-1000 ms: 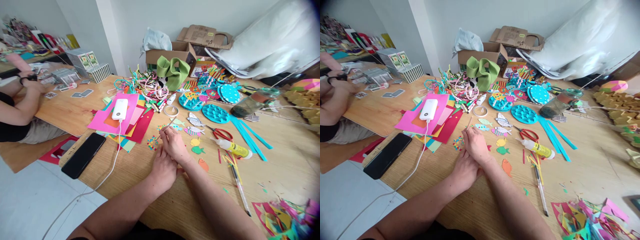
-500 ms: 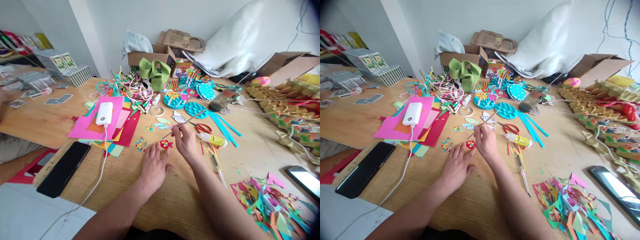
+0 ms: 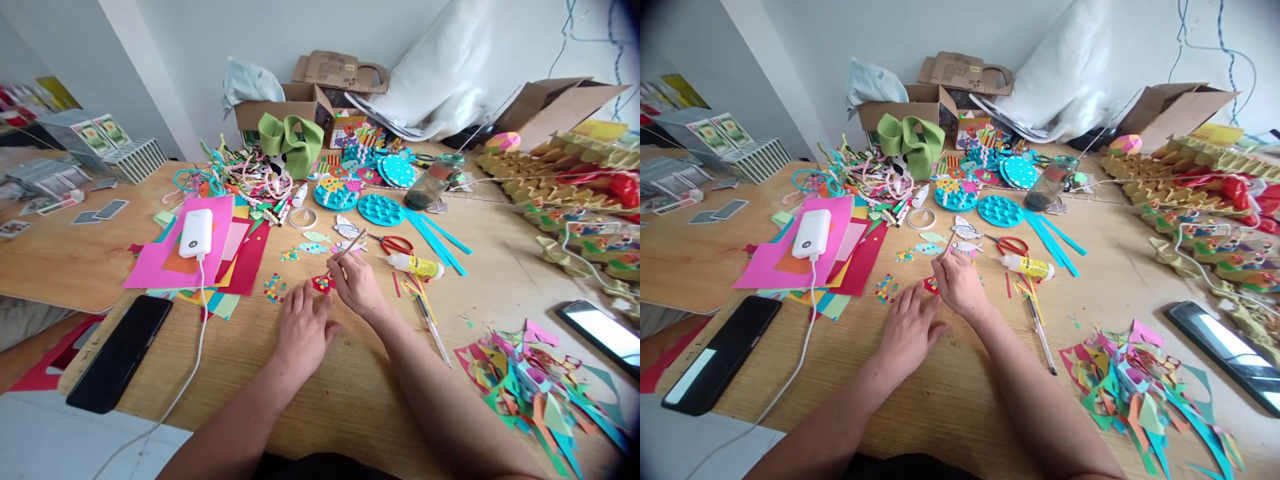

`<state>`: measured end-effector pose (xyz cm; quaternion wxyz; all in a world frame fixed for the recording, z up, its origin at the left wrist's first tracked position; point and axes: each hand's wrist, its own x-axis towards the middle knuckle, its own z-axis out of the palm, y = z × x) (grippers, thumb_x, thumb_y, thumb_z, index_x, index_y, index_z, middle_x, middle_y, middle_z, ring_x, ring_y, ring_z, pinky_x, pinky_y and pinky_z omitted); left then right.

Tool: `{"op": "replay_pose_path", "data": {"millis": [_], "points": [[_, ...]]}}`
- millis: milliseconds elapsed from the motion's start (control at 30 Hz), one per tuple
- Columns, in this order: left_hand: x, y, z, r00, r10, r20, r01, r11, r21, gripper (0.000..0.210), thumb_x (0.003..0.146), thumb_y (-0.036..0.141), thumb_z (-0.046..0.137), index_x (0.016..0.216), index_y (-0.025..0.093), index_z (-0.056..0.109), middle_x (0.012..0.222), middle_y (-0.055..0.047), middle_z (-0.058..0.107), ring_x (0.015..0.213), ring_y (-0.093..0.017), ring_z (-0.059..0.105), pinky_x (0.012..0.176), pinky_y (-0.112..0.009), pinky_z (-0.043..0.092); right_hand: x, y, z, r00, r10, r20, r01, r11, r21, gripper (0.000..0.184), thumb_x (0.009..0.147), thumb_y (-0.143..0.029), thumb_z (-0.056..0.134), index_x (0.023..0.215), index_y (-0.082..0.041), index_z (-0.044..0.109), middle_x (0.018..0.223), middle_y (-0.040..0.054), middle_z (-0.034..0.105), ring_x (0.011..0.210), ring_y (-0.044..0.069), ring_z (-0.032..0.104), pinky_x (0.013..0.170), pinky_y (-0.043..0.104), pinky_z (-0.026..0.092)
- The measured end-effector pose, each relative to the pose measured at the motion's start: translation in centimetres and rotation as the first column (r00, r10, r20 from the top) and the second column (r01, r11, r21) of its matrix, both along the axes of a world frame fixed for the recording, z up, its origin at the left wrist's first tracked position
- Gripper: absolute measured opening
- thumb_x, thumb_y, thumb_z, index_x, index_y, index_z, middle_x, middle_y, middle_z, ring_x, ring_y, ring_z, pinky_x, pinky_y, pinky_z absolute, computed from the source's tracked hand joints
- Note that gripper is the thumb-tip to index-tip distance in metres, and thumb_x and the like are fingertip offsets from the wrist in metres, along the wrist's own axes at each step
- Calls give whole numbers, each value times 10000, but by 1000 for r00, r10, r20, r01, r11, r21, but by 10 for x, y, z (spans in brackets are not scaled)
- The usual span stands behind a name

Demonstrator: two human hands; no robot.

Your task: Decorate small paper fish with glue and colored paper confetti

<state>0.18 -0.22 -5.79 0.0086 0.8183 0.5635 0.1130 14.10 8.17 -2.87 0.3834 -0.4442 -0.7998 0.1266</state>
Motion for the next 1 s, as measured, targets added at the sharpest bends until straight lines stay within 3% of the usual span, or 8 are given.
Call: {"op": "replay_pose_path", "data": {"millis": [1000], "points": [[0, 0, 2, 1000, 0, -15, 0, 1000, -7, 511, 894, 498, 587, 1313, 205, 564, 1423, -197, 472, 1307, -362, 435, 1077, -542, 355, -2, -1, -2, 999, 14, 38, -13, 1000, -7, 246, 975, -252, 366, 754, -232, 472, 726, 56, 581, 681, 200, 534, 666, 323, 423]]}}
